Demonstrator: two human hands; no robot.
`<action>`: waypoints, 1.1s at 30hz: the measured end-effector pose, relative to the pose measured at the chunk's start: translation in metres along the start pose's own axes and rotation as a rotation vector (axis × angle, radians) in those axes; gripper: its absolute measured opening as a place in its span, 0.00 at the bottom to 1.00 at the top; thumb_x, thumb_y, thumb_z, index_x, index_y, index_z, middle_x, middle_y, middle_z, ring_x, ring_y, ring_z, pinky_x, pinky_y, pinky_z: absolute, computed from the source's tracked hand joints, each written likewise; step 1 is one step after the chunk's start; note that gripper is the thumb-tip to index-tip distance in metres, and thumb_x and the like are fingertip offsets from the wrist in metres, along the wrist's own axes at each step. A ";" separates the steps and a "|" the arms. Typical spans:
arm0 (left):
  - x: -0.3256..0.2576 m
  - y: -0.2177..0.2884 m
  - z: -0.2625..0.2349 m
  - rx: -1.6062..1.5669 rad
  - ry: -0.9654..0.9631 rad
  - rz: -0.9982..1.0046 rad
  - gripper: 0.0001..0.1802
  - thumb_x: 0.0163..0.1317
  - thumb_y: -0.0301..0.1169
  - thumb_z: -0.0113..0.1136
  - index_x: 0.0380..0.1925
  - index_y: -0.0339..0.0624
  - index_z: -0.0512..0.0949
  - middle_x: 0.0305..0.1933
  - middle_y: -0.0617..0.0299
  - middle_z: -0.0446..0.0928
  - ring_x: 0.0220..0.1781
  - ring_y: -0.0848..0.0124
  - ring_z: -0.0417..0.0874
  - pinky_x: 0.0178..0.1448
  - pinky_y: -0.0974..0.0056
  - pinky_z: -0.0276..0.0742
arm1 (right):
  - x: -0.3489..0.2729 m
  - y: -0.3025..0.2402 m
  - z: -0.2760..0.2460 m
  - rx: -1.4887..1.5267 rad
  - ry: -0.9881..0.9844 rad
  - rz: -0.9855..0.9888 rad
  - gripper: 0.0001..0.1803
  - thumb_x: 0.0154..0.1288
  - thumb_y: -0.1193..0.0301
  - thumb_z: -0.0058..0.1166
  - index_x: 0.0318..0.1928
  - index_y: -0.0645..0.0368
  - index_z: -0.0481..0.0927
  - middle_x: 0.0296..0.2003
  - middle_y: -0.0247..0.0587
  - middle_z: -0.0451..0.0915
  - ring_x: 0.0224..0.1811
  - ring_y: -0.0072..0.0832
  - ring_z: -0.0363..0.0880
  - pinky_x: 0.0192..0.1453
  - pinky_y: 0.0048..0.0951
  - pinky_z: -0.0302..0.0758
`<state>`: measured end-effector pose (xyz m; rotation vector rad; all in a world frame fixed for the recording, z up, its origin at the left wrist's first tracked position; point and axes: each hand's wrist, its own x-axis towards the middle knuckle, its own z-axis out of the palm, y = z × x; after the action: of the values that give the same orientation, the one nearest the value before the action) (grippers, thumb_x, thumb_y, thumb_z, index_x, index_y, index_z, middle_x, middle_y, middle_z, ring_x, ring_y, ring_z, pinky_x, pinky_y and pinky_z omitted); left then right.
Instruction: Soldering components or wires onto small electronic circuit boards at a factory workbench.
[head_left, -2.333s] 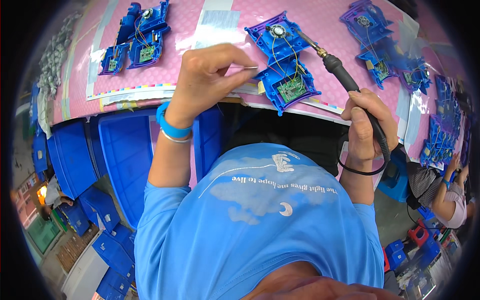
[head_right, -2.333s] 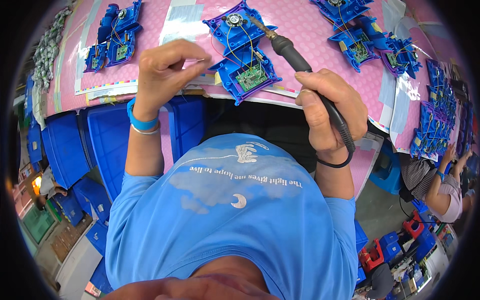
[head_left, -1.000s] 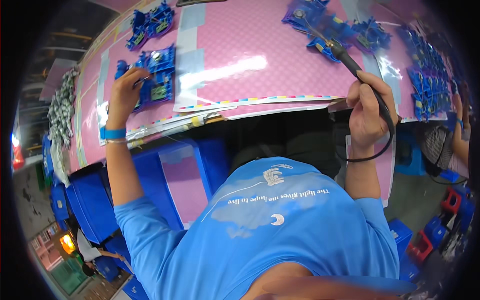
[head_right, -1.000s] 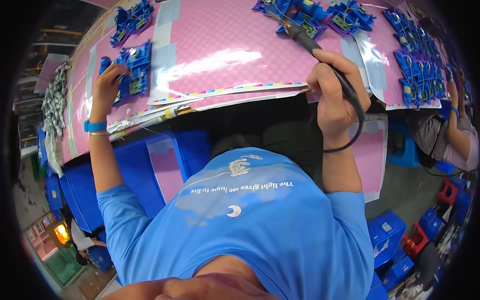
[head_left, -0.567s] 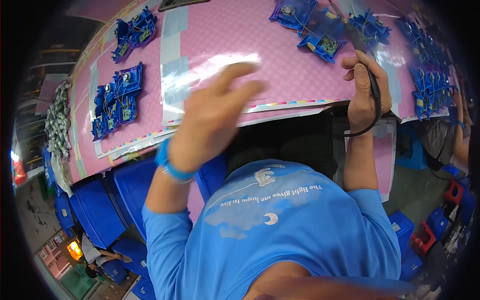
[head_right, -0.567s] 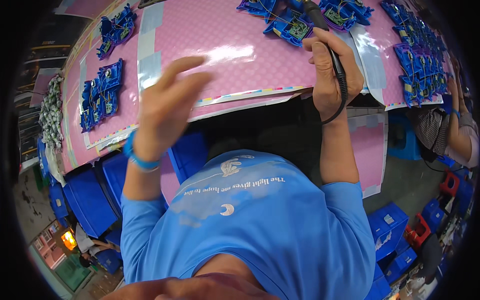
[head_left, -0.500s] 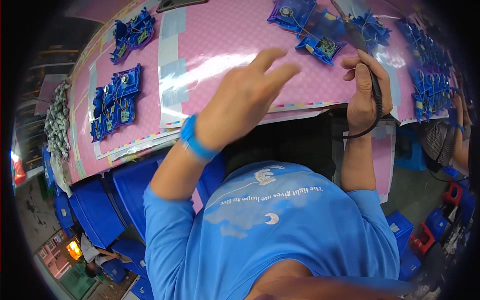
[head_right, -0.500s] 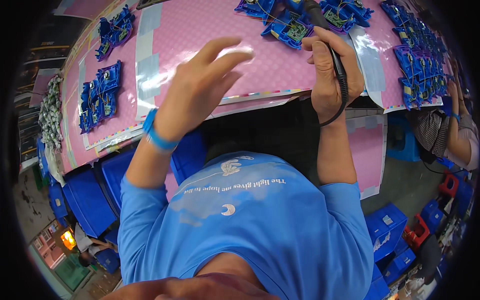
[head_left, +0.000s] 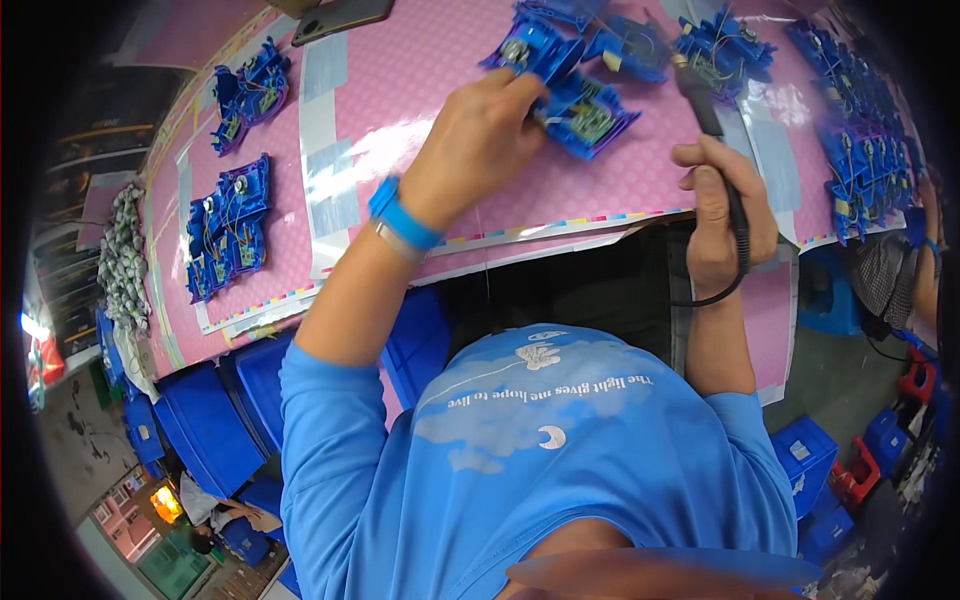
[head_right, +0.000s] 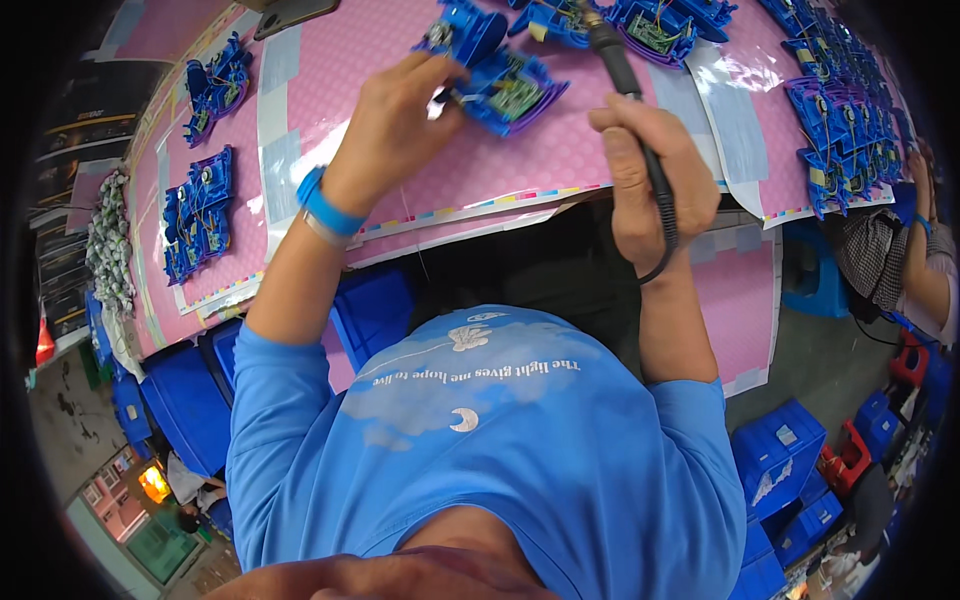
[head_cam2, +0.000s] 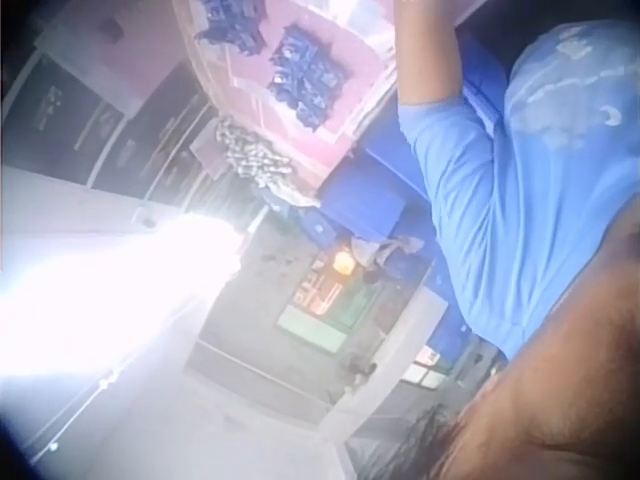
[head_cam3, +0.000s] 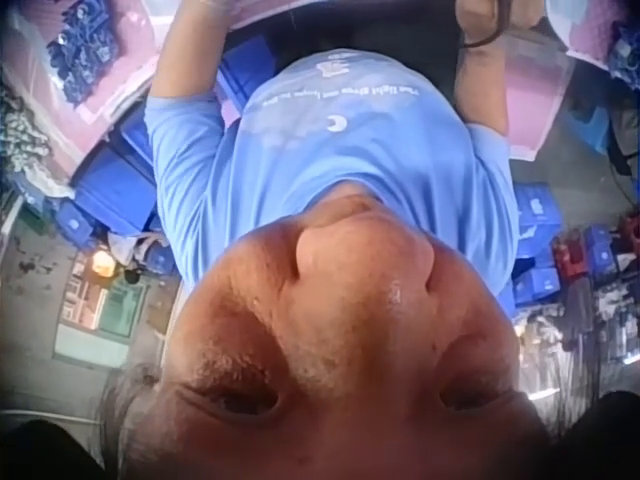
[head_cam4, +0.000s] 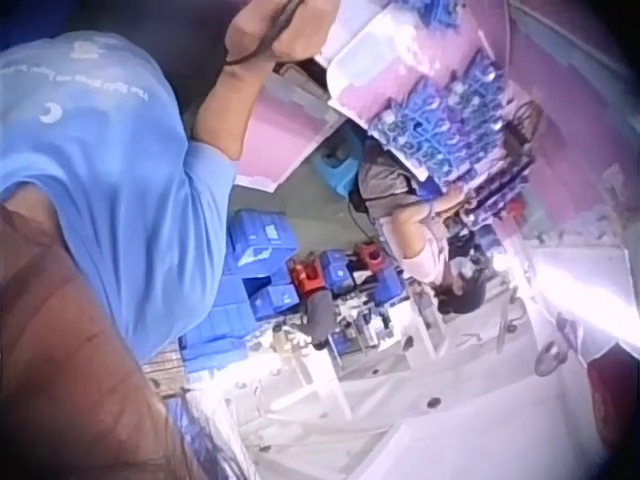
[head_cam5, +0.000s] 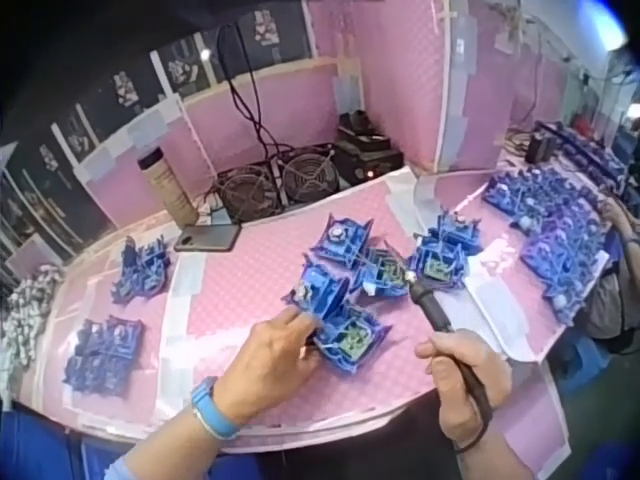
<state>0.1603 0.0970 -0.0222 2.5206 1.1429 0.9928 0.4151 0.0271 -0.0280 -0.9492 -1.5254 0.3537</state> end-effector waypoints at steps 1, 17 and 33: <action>-0.014 0.011 -0.011 0.013 -0.029 -0.065 0.12 0.55 0.21 0.64 0.41 0.37 0.80 0.38 0.46 0.80 0.37 0.43 0.83 0.41 0.46 0.80 | -0.002 0.000 0.003 -0.028 -0.065 -0.065 0.13 0.74 0.80 0.53 0.55 0.71 0.81 0.43 0.55 0.88 0.37 0.30 0.82 0.45 0.30 0.80; -0.124 0.059 -0.071 -0.800 0.313 -0.797 0.17 0.61 0.18 0.69 0.52 0.30 0.84 0.38 0.69 0.81 0.28 0.86 0.65 0.31 0.74 0.65 | -0.031 -0.039 0.071 -0.059 -0.417 -0.014 0.24 0.61 0.83 0.68 0.59 0.64 0.81 0.56 0.56 0.86 0.54 0.39 0.89 0.53 0.31 0.85; -0.110 0.027 -0.060 -0.751 0.620 -0.663 0.18 0.71 0.23 0.63 0.60 0.35 0.83 0.40 0.67 0.82 0.36 0.81 0.74 0.38 0.74 0.71 | -0.019 -0.062 0.071 0.138 -0.320 -0.246 0.12 0.67 0.84 0.54 0.50 0.74 0.81 0.28 0.49 0.81 0.27 0.29 0.78 0.32 0.28 0.73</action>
<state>0.0851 -0.0066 -0.0202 1.1616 1.2742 1.6215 0.3251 -0.0041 -0.0125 -0.6072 -1.8607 0.4423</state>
